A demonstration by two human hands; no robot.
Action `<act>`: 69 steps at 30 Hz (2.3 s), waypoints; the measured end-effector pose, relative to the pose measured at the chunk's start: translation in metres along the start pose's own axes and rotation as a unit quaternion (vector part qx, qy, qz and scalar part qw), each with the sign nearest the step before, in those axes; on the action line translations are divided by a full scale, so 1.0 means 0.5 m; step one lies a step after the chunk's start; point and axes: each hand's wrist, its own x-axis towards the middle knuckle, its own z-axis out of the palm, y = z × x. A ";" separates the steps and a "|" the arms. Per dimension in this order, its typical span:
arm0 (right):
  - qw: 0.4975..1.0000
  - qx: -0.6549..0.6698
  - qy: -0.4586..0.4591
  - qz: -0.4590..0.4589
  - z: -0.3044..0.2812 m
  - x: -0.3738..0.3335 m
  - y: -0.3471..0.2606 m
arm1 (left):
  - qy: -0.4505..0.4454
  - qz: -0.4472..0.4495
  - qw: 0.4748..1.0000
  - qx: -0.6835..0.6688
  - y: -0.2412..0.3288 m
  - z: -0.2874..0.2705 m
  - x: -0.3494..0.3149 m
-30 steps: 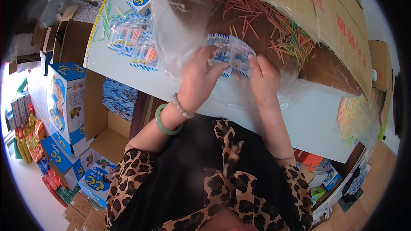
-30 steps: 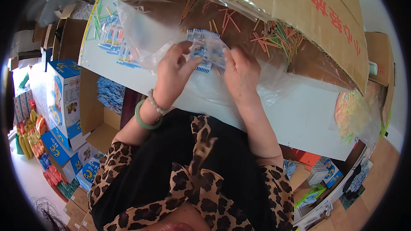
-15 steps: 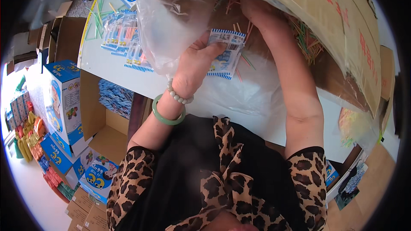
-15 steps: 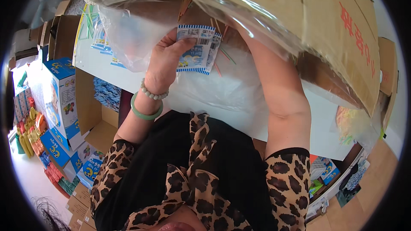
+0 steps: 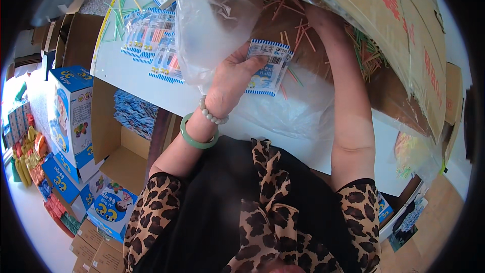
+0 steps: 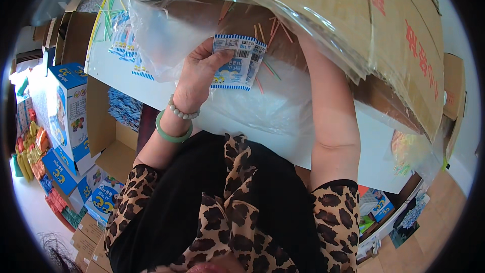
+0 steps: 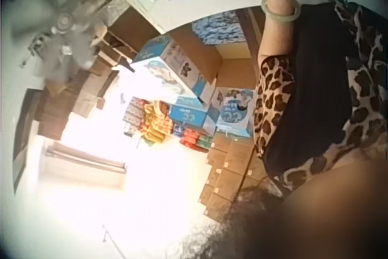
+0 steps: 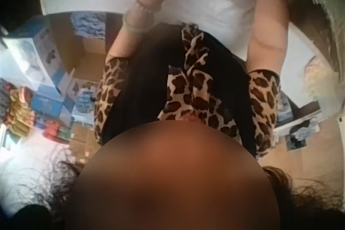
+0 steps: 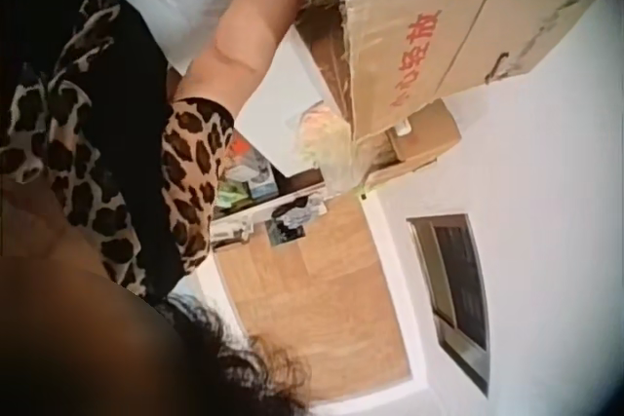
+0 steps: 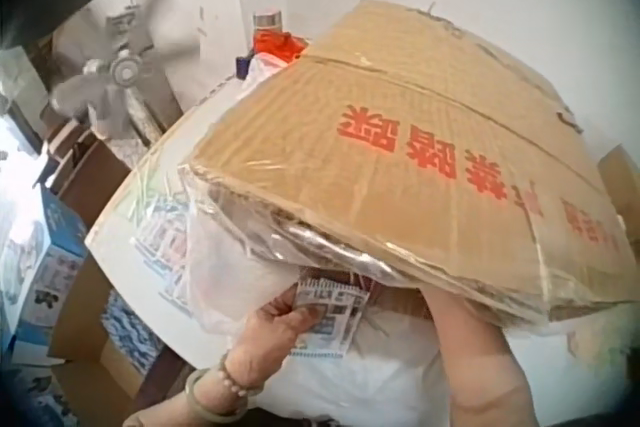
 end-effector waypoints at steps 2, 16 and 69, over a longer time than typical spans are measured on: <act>0.997 -0.068 -0.018 -0.005 0.004 -0.037 0.064 | -0.024 -0.007 1.000 -0.004 0.001 0.002 0.000; 0.967 0.165 -0.149 0.127 -0.210 -0.156 -0.076 | -0.153 0.219 0.956 0.122 -0.001 0.158 0.081; 0.921 -0.081 -0.372 0.076 -0.201 -0.042 -0.178 | -0.377 0.275 0.773 0.429 -0.061 0.045 0.070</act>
